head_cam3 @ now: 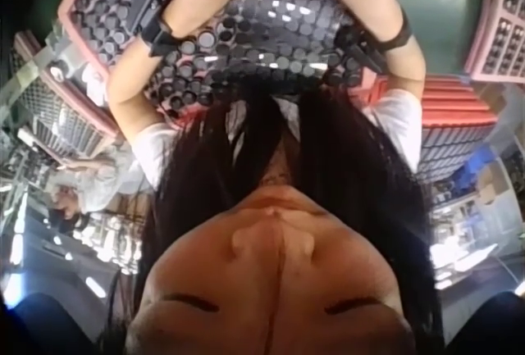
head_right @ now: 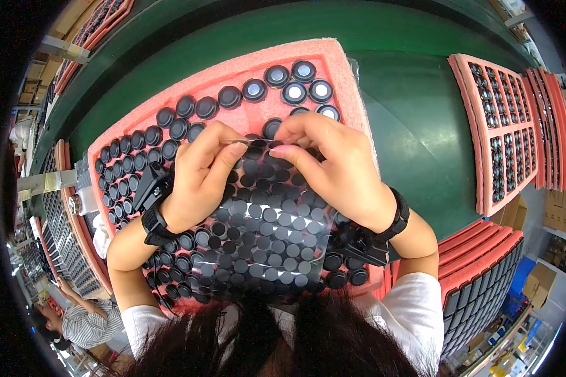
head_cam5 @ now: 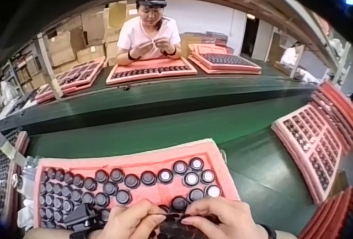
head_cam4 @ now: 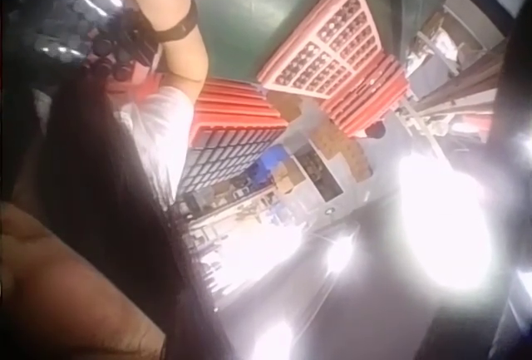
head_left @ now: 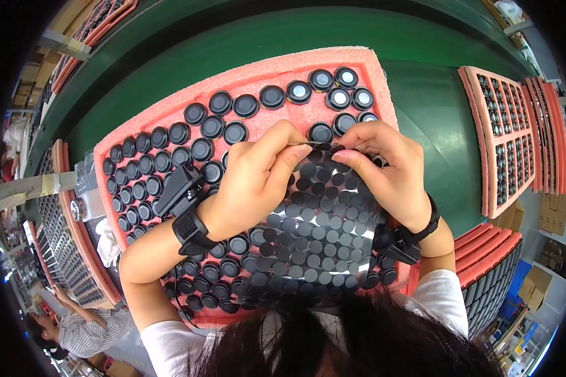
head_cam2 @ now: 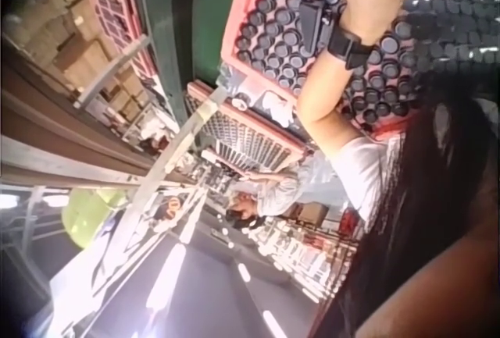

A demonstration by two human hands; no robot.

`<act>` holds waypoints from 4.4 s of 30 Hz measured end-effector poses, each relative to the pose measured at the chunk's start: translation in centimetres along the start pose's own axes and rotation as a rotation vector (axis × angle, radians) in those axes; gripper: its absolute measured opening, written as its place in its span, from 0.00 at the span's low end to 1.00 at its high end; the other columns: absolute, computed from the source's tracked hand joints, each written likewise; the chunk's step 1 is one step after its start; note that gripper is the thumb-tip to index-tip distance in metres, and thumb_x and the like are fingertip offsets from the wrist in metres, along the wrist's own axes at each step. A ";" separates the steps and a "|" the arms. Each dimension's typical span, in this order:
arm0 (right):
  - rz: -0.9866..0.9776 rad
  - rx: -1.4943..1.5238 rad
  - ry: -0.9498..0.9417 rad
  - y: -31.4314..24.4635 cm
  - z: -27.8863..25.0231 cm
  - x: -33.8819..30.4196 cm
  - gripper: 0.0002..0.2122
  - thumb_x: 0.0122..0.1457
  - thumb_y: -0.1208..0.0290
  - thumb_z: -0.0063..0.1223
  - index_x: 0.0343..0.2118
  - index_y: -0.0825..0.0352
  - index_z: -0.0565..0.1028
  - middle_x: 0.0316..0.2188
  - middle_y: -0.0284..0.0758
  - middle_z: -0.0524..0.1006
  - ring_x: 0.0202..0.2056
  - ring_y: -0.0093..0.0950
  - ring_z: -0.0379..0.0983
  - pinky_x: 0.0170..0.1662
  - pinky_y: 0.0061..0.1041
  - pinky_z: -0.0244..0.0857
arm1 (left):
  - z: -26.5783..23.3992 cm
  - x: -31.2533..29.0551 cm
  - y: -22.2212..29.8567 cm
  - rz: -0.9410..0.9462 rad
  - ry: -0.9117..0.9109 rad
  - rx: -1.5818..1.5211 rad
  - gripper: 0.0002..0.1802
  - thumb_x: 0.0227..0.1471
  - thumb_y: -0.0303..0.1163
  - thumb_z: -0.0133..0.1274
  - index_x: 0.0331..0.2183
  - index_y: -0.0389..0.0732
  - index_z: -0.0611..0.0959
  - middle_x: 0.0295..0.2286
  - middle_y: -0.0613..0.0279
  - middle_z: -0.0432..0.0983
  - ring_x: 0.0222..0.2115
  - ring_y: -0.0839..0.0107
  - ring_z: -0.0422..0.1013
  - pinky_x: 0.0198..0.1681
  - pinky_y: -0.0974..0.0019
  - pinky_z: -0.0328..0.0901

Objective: The person peels small black circular stickers from a plastic sheet and presses them onto the centers of black circular components arranged in a foam tray. After applying stickers to the components, the person lifts the tray and moves it to a shelf above the conveyor belt.

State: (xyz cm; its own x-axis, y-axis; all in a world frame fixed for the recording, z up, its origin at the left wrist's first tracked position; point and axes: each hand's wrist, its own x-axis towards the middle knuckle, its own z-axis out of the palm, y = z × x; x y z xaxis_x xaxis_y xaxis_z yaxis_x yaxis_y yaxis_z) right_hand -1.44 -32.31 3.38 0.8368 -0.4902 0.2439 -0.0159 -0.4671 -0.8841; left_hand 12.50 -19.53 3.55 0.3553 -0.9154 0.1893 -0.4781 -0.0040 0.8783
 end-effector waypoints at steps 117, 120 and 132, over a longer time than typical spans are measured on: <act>0.026 -0.055 0.021 7.2 -4.4 4.5 0.02 0.46 0.80 0.54 0.24 0.72 0.74 0.31 0.29 0.70 0.31 0.19 0.64 0.36 0.16 0.58 | 0.4 0.5 -0.7 -0.144 -0.112 -0.026 0.05 0.51 0.25 0.46 0.25 0.36 0.68 0.09 0.60 0.65 0.10 0.70 0.67 0.13 0.70 0.58; 0.004 -0.048 0.035 7.3 -4.4 4.5 0.03 0.45 0.80 0.54 0.25 0.71 0.75 0.30 0.28 0.71 0.28 0.17 0.64 0.33 0.15 0.58 | 0.4 0.6 -0.7 -0.150 -0.117 -0.024 0.05 0.51 0.25 0.46 0.25 0.36 0.68 0.09 0.60 0.65 0.10 0.70 0.67 0.13 0.71 0.58; -0.001 -0.102 0.002 6.8 -4.5 4.4 0.03 0.45 0.81 0.54 0.25 0.70 0.75 0.31 0.29 0.71 0.29 0.18 0.65 0.32 0.16 0.58 | 0.4 0.6 -0.4 -0.200 -0.140 -0.025 0.05 0.51 0.26 0.45 0.26 0.36 0.67 0.10 0.63 0.64 0.12 0.77 0.64 0.14 0.74 0.56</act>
State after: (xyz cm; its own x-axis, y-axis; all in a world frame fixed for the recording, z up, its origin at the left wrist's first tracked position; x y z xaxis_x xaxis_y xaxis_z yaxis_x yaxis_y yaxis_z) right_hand -0.31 -40.94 0.21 0.8360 -0.4908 0.2454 -0.0708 -0.5400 -0.8387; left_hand 12.60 -20.21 3.19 0.3253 -0.9443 -0.0503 -0.3888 -0.1820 0.9032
